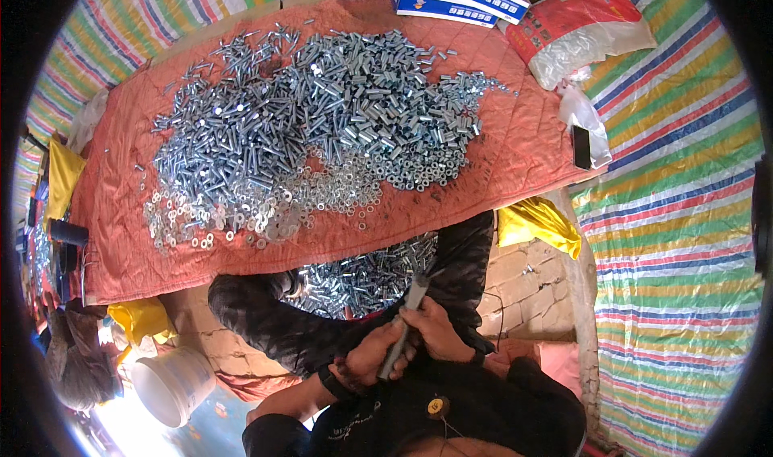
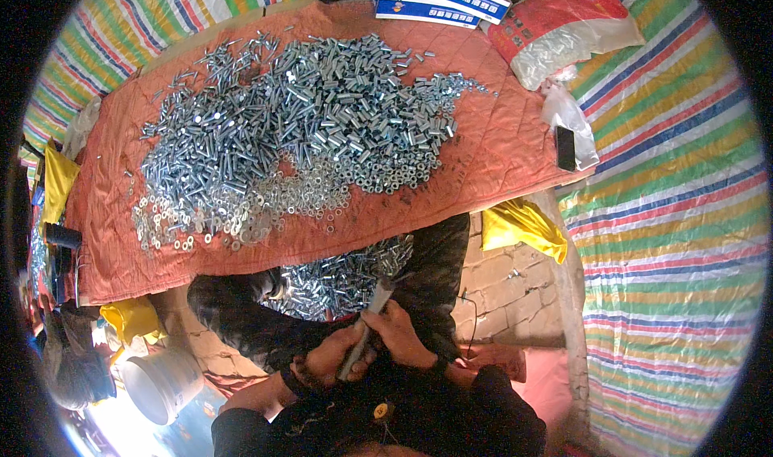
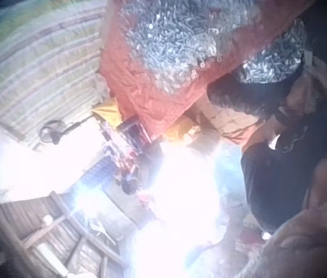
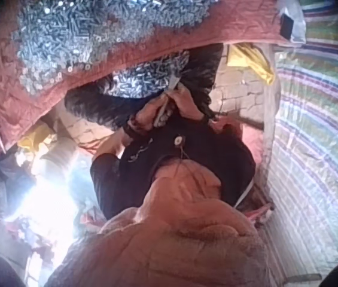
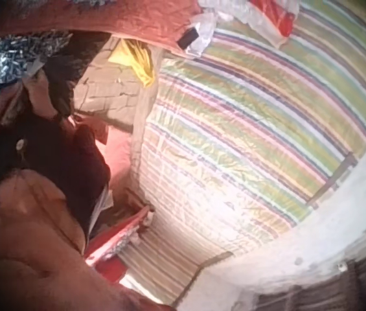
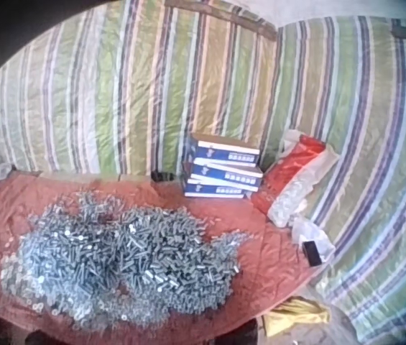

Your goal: Assembling nuts and washers onto metal bolts from a large pile.

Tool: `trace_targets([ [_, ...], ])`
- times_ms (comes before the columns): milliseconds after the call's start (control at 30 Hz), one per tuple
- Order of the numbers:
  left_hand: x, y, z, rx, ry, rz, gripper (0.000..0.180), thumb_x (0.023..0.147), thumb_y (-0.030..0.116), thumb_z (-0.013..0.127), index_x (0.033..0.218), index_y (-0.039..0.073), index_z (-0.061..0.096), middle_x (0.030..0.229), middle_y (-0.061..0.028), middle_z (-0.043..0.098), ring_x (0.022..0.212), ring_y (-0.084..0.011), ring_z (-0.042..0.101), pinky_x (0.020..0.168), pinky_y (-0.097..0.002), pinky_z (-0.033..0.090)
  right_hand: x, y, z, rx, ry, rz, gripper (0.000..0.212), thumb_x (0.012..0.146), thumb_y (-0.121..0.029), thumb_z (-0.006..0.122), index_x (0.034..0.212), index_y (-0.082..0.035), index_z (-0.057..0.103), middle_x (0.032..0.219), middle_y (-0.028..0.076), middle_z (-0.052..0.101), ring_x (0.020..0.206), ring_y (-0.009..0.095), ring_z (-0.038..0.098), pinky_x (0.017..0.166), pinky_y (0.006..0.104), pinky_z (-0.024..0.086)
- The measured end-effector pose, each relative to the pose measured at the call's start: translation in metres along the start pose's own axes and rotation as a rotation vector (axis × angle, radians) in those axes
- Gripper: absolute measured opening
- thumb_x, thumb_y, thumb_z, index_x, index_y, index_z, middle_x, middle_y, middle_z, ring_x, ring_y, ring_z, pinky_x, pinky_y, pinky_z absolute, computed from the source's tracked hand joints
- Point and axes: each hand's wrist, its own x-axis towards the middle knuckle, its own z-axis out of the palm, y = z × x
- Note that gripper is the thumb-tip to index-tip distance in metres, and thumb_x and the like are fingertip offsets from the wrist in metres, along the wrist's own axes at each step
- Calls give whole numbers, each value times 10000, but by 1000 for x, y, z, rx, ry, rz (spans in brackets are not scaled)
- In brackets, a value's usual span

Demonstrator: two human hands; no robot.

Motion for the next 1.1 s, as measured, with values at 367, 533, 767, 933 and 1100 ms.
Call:
trace_targets([
  [367, 119, 28, -187, 1300, 693, 94, 431, 947, 417, 416, 978, 17, 574, 777, -146, 643, 563, -245, 598, 509, -316, 499, 193, 144, 73, -290, 123, -143, 369, 887, -218, 589, 1164, 12, 509, 1041, 183, 612, 916, 304, 596, 799, 402, 481],
  [533, 223, 42, -183, 1609, 610, 47, 434, 942, 430, 418, 1036, 26, 546, 849, -144, 626, 637, -238, 592, 577, -318, 485, 293, 244, -21, -284, 338, -263, 435, 863, -195, 541, 1240, 10, 471, 1150, 213, 584, 1041, 346, 562, 916, 420, 428],
  [767, 220, 29, -221, 1704, 678, -93, 457, 936, 447, 420, 1117, 37, 508, 949, -142, 603, 740, -228, 585, 672, -320, 466, 288, 246, -4, -763, 191, 95, 438, 876, -192, 522, 1252, 21, 449, 1185, 211, 558, 1065, 328, 543, 936, 412, 412],
  [933, 219, 8, -237, 1745, 645, -141, 484, 932, 460, 422, 1174, 45, 480, 1020, -140, 586, 814, -222, 579, 740, -321, 453, 266, 266, -25, -1025, 30, 209, 440, 886, -190, 507, 1261, 28, 434, 1210, 209, 539, 1083, 315, 529, 950, 407, 400],
  [1100, 195, -33, -248, 1751, 642, -229, 519, 928, 472, 423, 1232, 53, 453, 1092, -138, 569, 888, -215, 574, 808, -322, 439, 237, 276, -15, -1192, -235, 178, 443, 895, -188, 493, 1270, 36, 418, 1235, 208, 520, 1100, 303, 515, 964, 401, 388],
])
